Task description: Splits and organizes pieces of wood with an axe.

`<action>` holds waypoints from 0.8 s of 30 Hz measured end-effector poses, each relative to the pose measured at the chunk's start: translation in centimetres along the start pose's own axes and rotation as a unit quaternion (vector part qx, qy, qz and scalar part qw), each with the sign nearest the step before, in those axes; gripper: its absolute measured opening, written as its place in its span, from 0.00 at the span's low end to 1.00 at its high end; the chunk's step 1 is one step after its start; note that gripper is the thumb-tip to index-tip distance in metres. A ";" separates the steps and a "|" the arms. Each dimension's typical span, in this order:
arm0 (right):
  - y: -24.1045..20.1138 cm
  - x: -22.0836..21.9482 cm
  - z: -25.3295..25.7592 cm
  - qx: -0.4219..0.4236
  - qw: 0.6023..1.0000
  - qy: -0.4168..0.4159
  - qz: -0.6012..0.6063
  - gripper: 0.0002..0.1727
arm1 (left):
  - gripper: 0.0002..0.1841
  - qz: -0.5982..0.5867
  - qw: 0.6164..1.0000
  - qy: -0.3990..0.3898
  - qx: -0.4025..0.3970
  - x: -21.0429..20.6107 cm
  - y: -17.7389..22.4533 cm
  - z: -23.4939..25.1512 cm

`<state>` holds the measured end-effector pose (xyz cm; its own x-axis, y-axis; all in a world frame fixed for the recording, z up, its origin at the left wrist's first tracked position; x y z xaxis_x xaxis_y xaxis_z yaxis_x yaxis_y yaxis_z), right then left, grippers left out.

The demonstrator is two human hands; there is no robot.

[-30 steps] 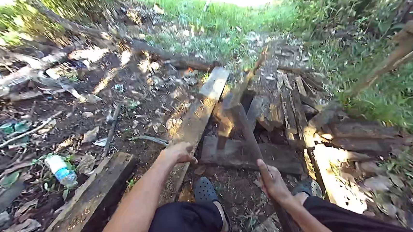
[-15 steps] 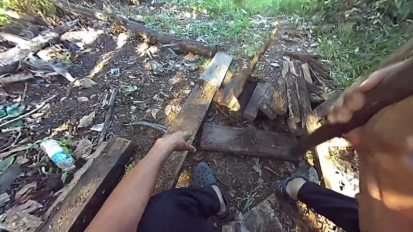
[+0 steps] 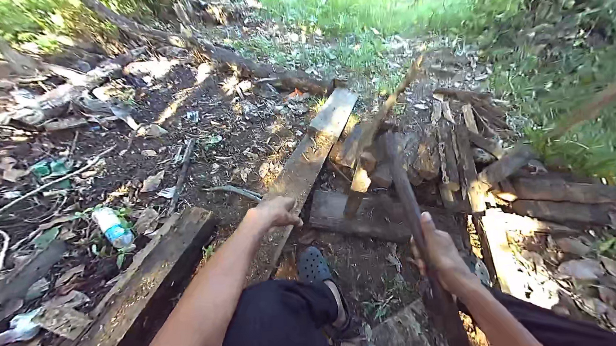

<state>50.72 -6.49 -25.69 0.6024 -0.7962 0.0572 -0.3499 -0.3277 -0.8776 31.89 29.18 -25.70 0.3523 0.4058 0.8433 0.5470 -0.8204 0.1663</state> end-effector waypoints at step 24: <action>3.4 -1.8 3.8 0.024 0.999 -0.020 -0.032 0.43 | 0.32 -0.007 0.999 0.014 0.033 0.8 -0.7 0.4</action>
<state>51.19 -4.19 -30.57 0.6516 -0.7524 0.0963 -0.2747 -0.3524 -0.8946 32.10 30.30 -25.32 0.3230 0.4057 0.8551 0.6015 -0.7855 0.1455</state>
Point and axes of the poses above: each hand's wrist, its own z-axis towards the middle knuckle, its own x-axis out of the back of the hand, y = z × x, the point moved 9 cm from there along z, towards the middle knuckle, and after that the axes turned 9 degrees about z, right-handed, at the moved point
